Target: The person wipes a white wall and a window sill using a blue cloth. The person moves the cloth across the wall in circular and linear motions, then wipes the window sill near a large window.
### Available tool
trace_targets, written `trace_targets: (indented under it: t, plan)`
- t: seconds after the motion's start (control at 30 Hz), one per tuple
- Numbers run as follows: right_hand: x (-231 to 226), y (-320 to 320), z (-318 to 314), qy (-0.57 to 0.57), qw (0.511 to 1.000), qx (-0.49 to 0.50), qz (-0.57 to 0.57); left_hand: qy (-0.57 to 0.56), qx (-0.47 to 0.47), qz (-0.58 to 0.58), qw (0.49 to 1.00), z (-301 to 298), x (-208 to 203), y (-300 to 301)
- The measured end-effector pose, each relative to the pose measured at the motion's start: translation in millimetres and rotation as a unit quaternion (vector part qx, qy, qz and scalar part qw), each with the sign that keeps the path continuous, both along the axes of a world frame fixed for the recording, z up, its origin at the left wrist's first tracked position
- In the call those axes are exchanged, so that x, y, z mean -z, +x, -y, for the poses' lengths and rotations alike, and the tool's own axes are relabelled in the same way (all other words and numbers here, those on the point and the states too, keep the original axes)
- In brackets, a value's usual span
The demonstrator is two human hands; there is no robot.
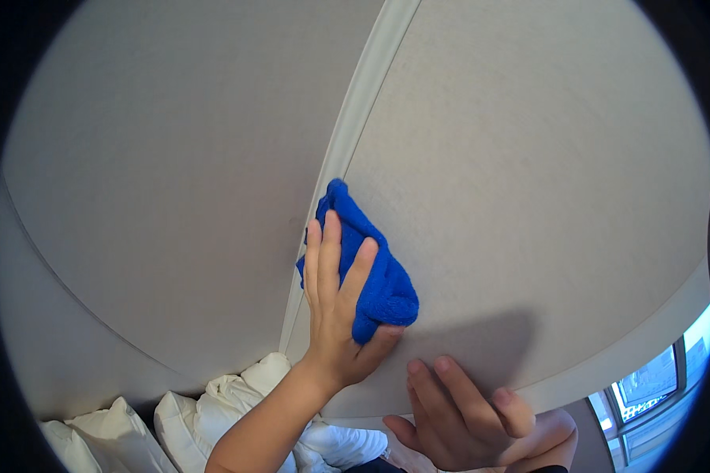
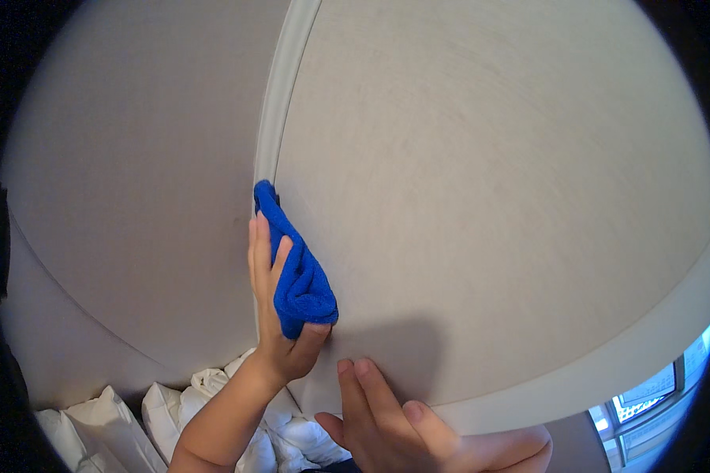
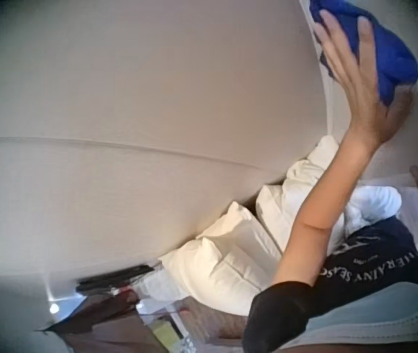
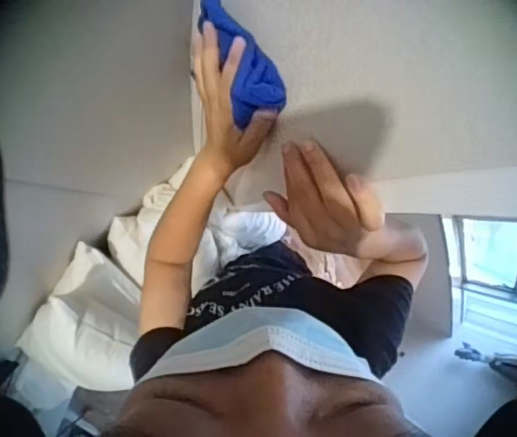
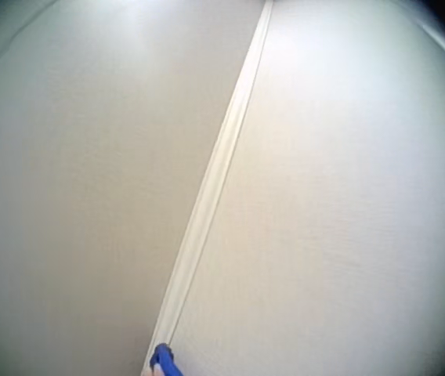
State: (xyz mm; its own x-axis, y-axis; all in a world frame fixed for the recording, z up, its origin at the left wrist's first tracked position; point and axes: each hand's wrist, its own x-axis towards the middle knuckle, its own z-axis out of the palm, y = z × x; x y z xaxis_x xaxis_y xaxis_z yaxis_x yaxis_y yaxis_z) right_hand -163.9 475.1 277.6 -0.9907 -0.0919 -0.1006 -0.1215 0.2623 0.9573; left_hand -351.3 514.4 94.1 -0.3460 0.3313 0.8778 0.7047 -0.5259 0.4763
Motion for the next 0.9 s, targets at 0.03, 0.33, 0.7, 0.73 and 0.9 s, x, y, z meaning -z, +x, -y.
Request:
trace_targets:
  t: [0.03,0.33,0.7,0.73,0.9]
  plan:
    - [4,25,-2,-0.001,0.999,-0.038,-0.016,-0.011,-0.010,0.012,1.000,15,-1,25]
    - [109,62,14,-0.226,0.963,-0.044,-0.142,0.071,0.042,-0.095,0.992,37,-3,56]
    - [122,34,9,-0.244,0.938,-0.136,-0.205,-0.020,0.012,0.052,0.998,35,38,32]
    - [119,35,14,-0.245,0.939,-0.130,-0.204,-0.018,0.025,0.054,0.998,43,38,42]
    - [117,39,21,-0.223,0.944,-0.169,-0.176,0.025,-0.002,-0.023,0.999,61,52,78]
